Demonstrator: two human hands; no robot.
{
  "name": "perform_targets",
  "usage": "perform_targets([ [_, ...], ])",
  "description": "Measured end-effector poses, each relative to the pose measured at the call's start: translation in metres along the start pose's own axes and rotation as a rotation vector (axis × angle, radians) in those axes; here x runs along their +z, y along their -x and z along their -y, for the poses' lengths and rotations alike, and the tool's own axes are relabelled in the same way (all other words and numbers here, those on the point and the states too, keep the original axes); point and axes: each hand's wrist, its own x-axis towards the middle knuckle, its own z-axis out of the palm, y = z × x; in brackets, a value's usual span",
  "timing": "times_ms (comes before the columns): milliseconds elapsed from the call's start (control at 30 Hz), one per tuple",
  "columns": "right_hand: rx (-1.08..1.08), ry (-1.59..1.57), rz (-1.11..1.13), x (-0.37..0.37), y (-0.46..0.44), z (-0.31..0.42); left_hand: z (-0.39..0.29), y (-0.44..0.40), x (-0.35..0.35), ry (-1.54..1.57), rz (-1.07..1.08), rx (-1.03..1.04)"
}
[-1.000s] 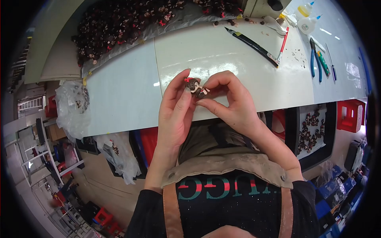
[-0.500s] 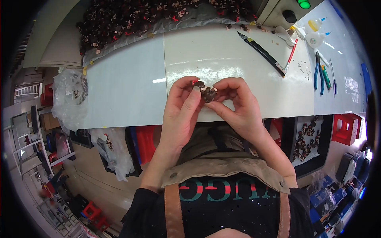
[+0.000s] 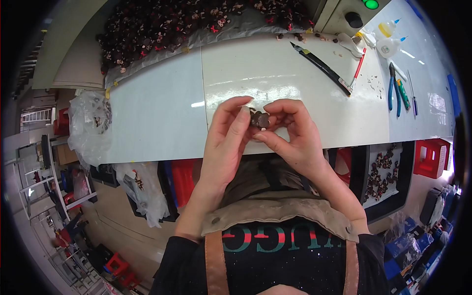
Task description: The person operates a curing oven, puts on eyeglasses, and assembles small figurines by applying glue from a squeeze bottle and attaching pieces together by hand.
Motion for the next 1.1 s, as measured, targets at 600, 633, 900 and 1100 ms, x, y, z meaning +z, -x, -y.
perform_targets([
  [600,-0.388,0.620,-0.128,-0.057,0.002,0.035,0.006,0.002,-0.004,0.392,0.103,-0.171],
  [633,-0.356,0.648,-0.218,-0.078,0.004,0.046,0.008,0.001,-0.004,0.420,0.118,-0.179],
  [900,-0.112,0.862,-0.847,-0.239,-0.051,0.029,0.008,0.006,0.001,0.362,0.075,-0.212],
  [1100,0.102,1.100,-0.613,-0.300,-0.100,-0.004,0.011,0.006,0.001,0.368,0.095,-0.194],
])
